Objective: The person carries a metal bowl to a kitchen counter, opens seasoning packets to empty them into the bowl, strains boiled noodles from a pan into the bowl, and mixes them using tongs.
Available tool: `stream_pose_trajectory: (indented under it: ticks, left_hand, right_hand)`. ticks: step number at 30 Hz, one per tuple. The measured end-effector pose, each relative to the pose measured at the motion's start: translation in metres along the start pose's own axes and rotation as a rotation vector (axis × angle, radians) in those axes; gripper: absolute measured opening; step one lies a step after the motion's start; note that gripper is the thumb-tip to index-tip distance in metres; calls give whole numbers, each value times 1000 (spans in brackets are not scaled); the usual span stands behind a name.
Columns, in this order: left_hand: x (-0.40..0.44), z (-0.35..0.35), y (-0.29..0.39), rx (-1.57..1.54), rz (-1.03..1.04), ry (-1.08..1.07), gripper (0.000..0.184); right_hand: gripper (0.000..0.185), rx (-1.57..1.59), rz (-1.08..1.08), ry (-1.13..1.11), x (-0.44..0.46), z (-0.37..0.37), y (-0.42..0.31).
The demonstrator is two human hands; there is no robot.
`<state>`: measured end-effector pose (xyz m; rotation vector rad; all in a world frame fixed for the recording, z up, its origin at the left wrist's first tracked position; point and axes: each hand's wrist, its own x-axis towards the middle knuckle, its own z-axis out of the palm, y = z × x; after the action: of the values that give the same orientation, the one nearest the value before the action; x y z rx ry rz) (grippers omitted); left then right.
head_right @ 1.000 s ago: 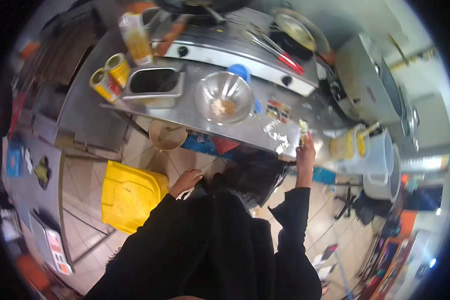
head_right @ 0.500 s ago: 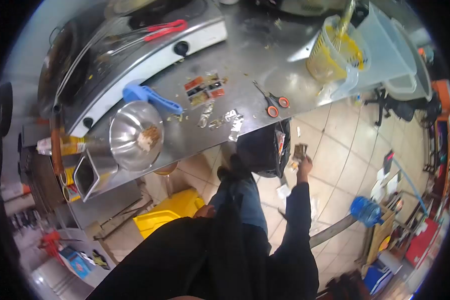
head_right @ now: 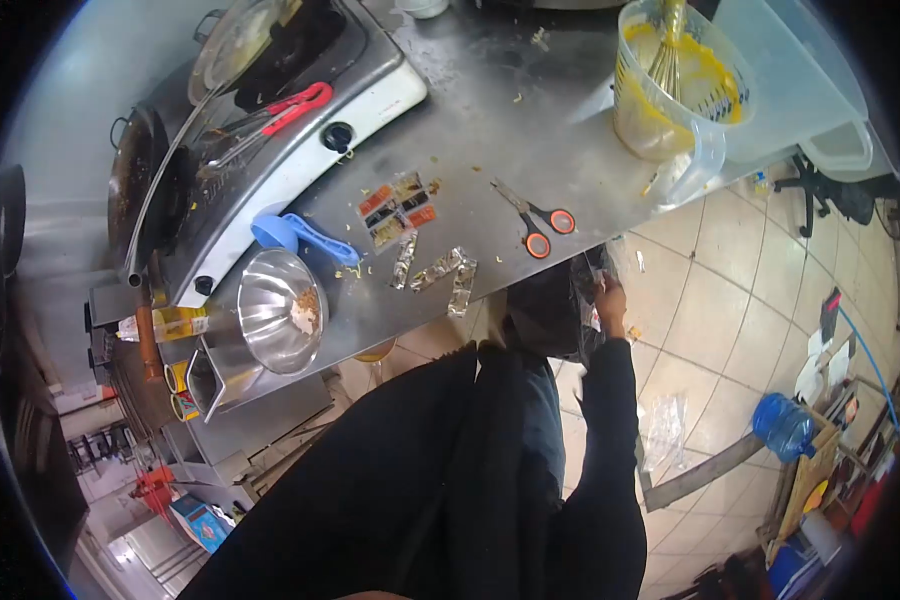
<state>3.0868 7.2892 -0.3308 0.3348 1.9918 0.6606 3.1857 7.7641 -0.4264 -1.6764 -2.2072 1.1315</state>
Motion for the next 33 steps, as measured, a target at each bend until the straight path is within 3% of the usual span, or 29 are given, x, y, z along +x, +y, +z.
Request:
stream_pose_trajectory:
  ticks: [2, 6, 7, 10, 14, 19, 22, 25, 27, 29, 32, 33]
  left_hand:
    - [1, -2, 9, -24, 8, 23, 30]
    - [8, -12, 30, -82, 48, 88, 29]
    - [10, -15, 38, -99, 65, 109, 29]
    - [18, -26, 64, -164, 123, 182, 29]
    - [28, -45, 102, -282, 201, 296, 28]
    - [18, -78, 155, -299, 360, 326, 26]
    - [-17, -105, 192, -239, 495, 289, 26]
    - [-42, -113, 208, -481, 544, 256, 26]
    - [-49, -120, 212, -703, 631, 183, 24]
    - [-58, -127, 231, -701, 662, 149, 29]
    - [-49, -133, 253, -718, 711, 151, 31]
    - [-41, -137, 261, -723, 742, 158, 31]
  right_hand:
    - [28, 311, 49, 150, -20, -16, -7]
    - [19, 359, -24, 407, -82, -64, -90]
    - [16, 347, -167, 454, -96, -75, -122]
    - [14, 222, -658, 428, -108, -88, -212]
    - [17, 136, -902, 143, -91, -54, -308]
    - [44, -360, -684, 210, -81, 7, -382]
    - [45, -416, -695, 277, -68, 38, -385]
    - [43, -291, -632, -50, -55, 31, -391]
    - [37, 186, -645, -303, -42, 23, -382]
    - [25, 770, -538, -595, -70, -10, -391]
    - [21, 1039, -279, -829, -129, -75, -404]
    - [19, 1077, -283, -860, -143, -87, -401]
